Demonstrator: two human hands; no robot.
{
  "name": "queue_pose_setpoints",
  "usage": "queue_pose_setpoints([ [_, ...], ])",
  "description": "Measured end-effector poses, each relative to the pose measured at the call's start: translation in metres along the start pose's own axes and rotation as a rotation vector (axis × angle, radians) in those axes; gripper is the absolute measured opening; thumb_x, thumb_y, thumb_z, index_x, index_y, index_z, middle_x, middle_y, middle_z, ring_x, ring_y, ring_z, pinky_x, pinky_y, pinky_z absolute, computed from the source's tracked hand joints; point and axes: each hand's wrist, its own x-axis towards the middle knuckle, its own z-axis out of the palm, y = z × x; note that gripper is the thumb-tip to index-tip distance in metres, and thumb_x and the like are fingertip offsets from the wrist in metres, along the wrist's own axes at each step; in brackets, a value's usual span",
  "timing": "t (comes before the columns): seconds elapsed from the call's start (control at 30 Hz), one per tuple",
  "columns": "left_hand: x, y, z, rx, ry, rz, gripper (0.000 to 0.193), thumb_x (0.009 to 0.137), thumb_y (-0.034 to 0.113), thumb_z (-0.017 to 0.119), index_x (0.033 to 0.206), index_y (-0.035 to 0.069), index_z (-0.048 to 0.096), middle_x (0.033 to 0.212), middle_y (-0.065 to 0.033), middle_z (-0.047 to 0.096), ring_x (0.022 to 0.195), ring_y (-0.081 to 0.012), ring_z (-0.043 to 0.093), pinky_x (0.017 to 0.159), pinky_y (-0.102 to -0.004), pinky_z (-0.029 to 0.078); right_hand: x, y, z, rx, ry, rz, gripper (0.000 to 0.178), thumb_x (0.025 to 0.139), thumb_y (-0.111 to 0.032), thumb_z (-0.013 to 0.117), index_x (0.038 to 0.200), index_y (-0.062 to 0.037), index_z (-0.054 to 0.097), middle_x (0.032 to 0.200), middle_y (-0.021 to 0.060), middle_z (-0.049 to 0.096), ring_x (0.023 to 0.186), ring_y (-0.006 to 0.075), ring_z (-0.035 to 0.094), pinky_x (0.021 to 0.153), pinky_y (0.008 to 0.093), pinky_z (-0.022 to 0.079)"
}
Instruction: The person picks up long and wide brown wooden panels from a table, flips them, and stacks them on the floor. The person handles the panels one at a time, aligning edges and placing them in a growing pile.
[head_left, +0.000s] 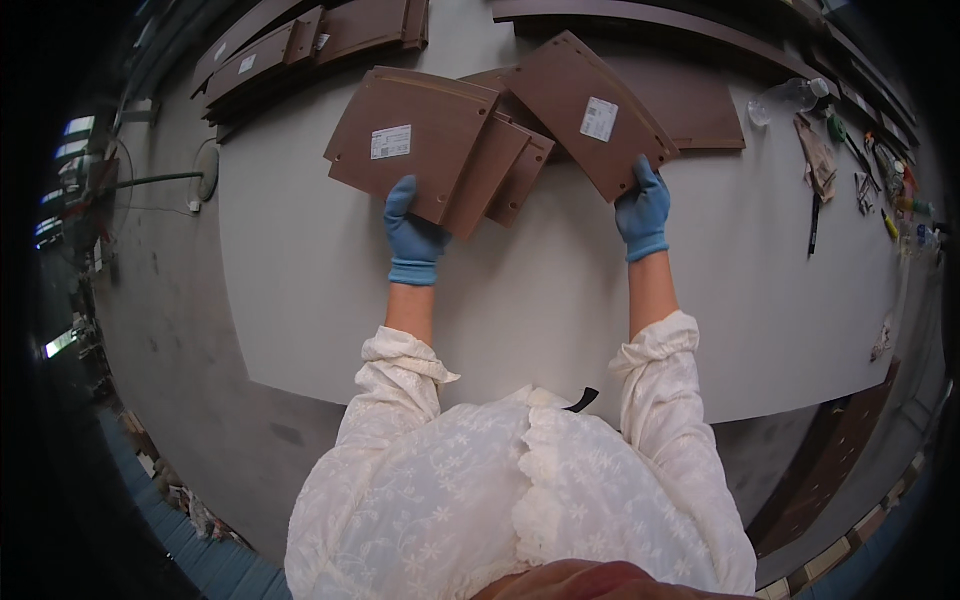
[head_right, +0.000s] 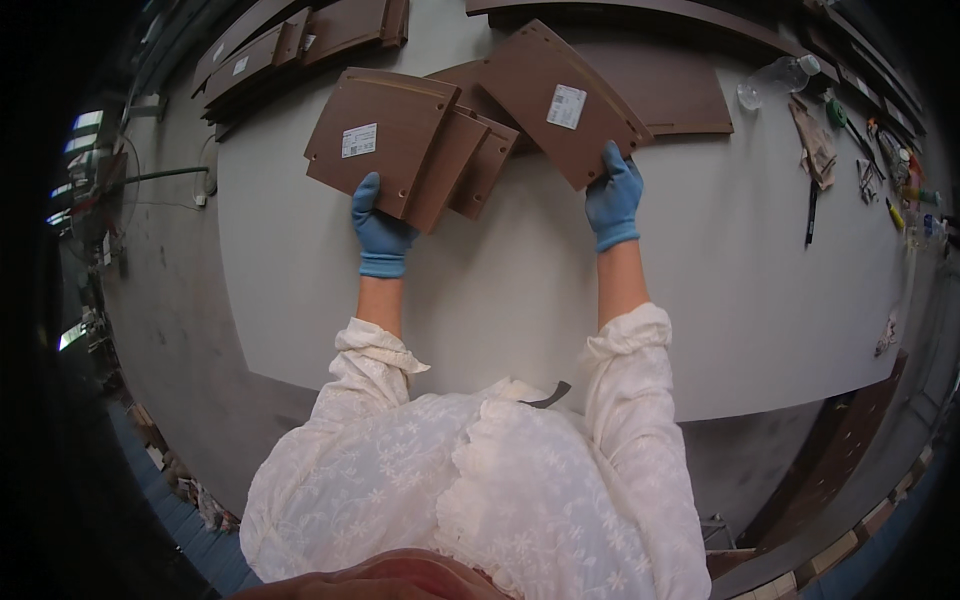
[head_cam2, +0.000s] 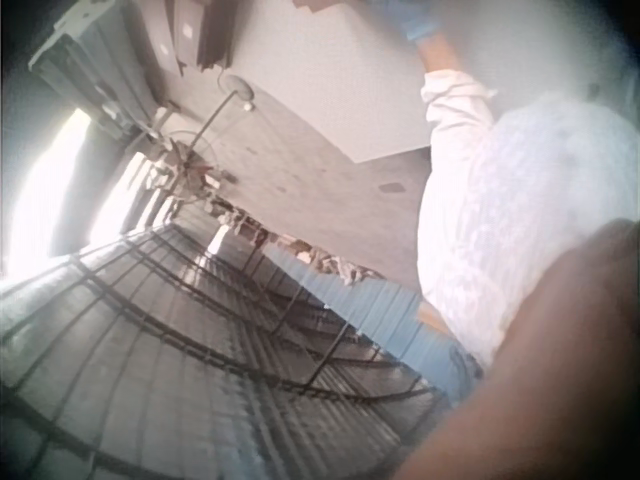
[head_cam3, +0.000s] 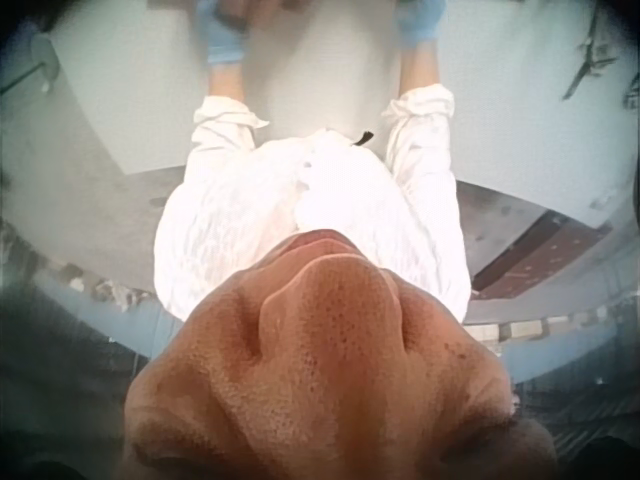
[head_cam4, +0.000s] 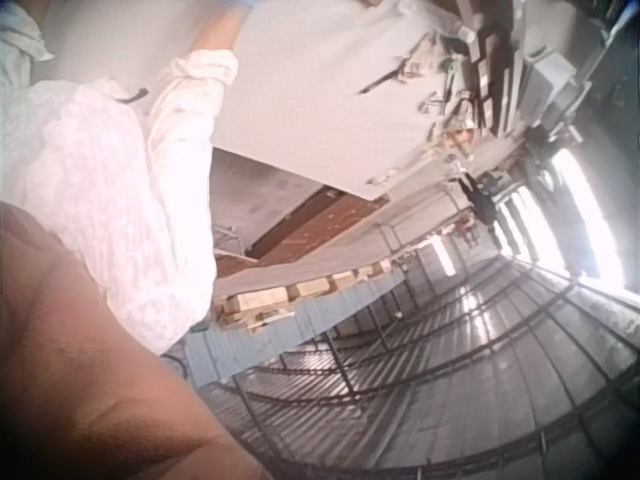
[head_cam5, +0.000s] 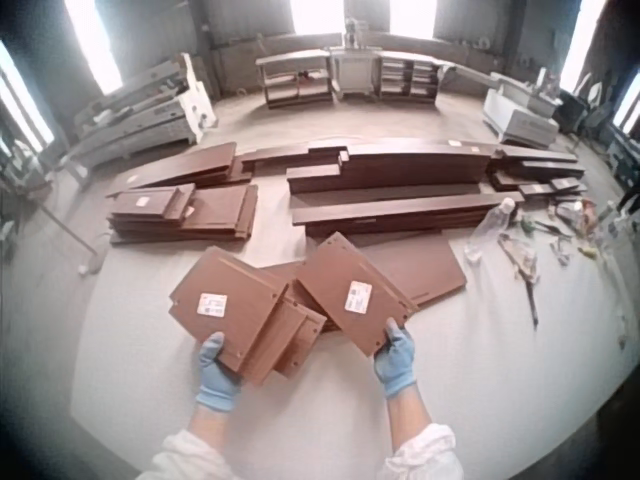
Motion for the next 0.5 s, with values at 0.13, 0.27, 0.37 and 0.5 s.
queue_pose_setpoints([
  [0.13,-0.009,0.009,0.008,-0.041,-0.024,-0.036,0.058,0.093,0.026,0.067,0.145,0.008,0.048,0.139,-0.0124,0.061,0.123,-0.0309,0.062,0.108,-0.0522,0.051,0.017,0.026,0.013,-0.03,-0.058,0.093,0.035,0.099,-0.021,0.068,0.127,-0.0015,0.059,0.12,0.008,0.066,0.109,0.0201,0.063,0.097,0.0367,0.05],
  [0.27,-0.009,0.008,0.014,-0.051,-0.027,0.008,0.058,0.093,0.026,0.067,0.145,0.009,0.049,0.139,-0.0114,0.061,0.124,-0.0301,0.062,0.11,-0.0518,0.049,0.025,0.043,0.038,-0.253,-0.074,0.153,0.037,0.096,-0.03,0.074,0.117,-0.0016,0.061,0.112,0.0072,0.068,0.099,0.0205,0.066,0.086,0.0368,0.054],
  [0.37,-0.003,0.002,0.014,-0.029,0.049,0.036,0.057,0.093,0.027,0.068,0.144,0.01,0.049,0.139,-0.0093,0.061,0.124,-0.0284,0.062,0.109,-0.0512,0.049,0.023,0.033,0.064,-0.945,-0.047,0.174,0.04,0.091,-0.037,0.077,0.107,-0.0042,0.061,0.101,0.0096,0.069,0.087,0.0237,0.068,0.077,0.0367,0.054],
  [0.5,0.008,-0.016,0.014,-0.027,0.058,0.035,0.052,0.092,0.022,0.07,0.14,0.011,0.053,0.134,-0.0058,0.063,0.122,-0.0251,0.062,0.107,-0.0491,0.05,-0.007,0.015,0.103,-1.836,0.052,-0.614,0.04,0.09,-0.044,0.075,0.092,-0.0072,0.059,0.085,0.0131,0.066,0.077,0.0285,0.067,0.068,0.0373,0.053],
])
